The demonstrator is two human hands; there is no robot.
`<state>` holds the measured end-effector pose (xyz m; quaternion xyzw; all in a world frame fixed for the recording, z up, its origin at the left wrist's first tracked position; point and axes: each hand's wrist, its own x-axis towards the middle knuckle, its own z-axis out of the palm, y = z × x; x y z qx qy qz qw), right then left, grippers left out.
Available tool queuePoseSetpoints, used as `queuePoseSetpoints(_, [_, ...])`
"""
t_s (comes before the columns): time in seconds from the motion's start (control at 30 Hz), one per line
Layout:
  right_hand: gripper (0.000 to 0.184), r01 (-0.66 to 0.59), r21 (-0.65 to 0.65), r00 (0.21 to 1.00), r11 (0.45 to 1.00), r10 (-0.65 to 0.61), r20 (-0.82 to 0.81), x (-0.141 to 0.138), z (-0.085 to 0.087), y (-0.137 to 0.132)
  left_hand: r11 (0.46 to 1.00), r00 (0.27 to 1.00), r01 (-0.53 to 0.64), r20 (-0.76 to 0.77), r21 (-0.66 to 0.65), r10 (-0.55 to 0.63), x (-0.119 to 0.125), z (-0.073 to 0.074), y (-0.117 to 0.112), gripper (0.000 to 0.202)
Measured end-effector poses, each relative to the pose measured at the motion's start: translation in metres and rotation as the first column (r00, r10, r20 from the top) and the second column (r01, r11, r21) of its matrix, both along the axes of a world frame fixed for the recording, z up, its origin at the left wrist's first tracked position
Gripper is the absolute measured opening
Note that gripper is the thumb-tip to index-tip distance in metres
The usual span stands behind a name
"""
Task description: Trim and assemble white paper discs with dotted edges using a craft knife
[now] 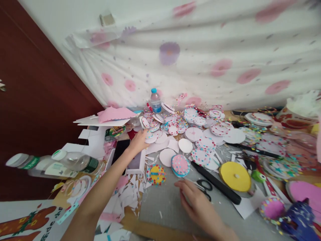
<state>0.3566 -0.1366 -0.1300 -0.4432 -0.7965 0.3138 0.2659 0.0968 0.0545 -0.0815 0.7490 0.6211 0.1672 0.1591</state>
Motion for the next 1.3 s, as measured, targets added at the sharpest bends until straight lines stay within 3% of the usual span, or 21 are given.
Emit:
queuePoseSetpoints(0.1, [0.058,-0.012,-0.113,0.999,0.994,0.016,0.036,-0.025,-0.005,0.004,1.000,0.994,-0.007,0.106,0.010,0.006,-0.001,0.007,0.004,0.037])
queuePoseSetpoints(0.2, [0.074,0.044,-0.122,0.997,0.992,-0.036,0.069,-0.051,-0.013,0.019,1.000,0.968,-0.011,0.252,0.004,0.010,-0.007,0.020,-0.010,0.032])
queuePoseSetpoints(0.4, [0.071,0.089,-0.114,0.991,0.990,-0.076,0.114,-0.080,-0.023,0.040,0.998,0.837,-0.041,0.545,-0.037,0.054,-0.019,0.046,-0.084,0.035])
queuePoseSetpoints(0.47, [0.068,0.090,-0.089,0.991,0.992,-0.080,0.112,-0.078,-0.020,0.037,0.995,0.685,-0.006,0.725,-0.095,0.074,-0.019,0.052,-0.110,0.043])
queuePoseSetpoints(0.53, [0.068,0.098,-0.050,0.991,0.994,-0.092,0.100,-0.072,-0.013,0.034,0.994,0.593,0.014,0.802,-0.107,0.078,-0.019,0.057,-0.131,0.048])
queuePoseSetpoints(0.63, [0.070,0.146,0.051,0.986,0.988,-0.149,0.072,-0.055,0.005,0.044,0.995,0.589,-0.041,0.803,-0.088,0.095,-0.019,0.057,-0.155,0.045])
queuePoseSetpoints(0.73, [0.066,0.230,0.202,0.968,0.952,-0.244,0.051,-0.037,0.023,0.079,0.991,0.640,-0.133,0.762,-0.011,0.094,-0.019,0.047,-0.174,0.043])
queuePoseSetpoints(0.87, [0.079,0.298,0.290,0.931,0.909,-0.344,0.120,-0.012,0.031,0.118,0.977,0.757,-0.212,0.636,0.019,0.152,-0.018,0.016,-0.201,0.049])
queuePoseSetpoints(1.0, [0.077,0.196,0.287,0.920,0.938,-0.277,0.276,0.001,0.020,0.102,0.966,0.809,-0.257,0.551,0.015,0.206,-0.008,-0.024,-0.226,0.050])
queuePoseSetpoints(1.1, [0.066,0.092,0.235,0.902,0.968,-0.181,0.392,-0.002,0.010,0.084,0.968,0.833,-0.241,0.498,-0.067,0.242,0.007,-0.045,-0.235,0.054])
queuePoseSetpoints(1.2, [0.047,0.026,0.200,0.884,0.980,-0.116,0.454,-0.006,0.014,0.084,0.977,0.872,-0.178,0.441,-0.118,0.212,0.018,-0.053,-0.238,0.058])
queuePoseSetpoints(1.3, [0.040,-0.031,0.197,0.888,0.980,-0.063,0.455,0.000,0.036,0.099,0.979,0.880,-0.163,0.431,-0.126,0.202,0.022,-0.053,-0.237,0.061])
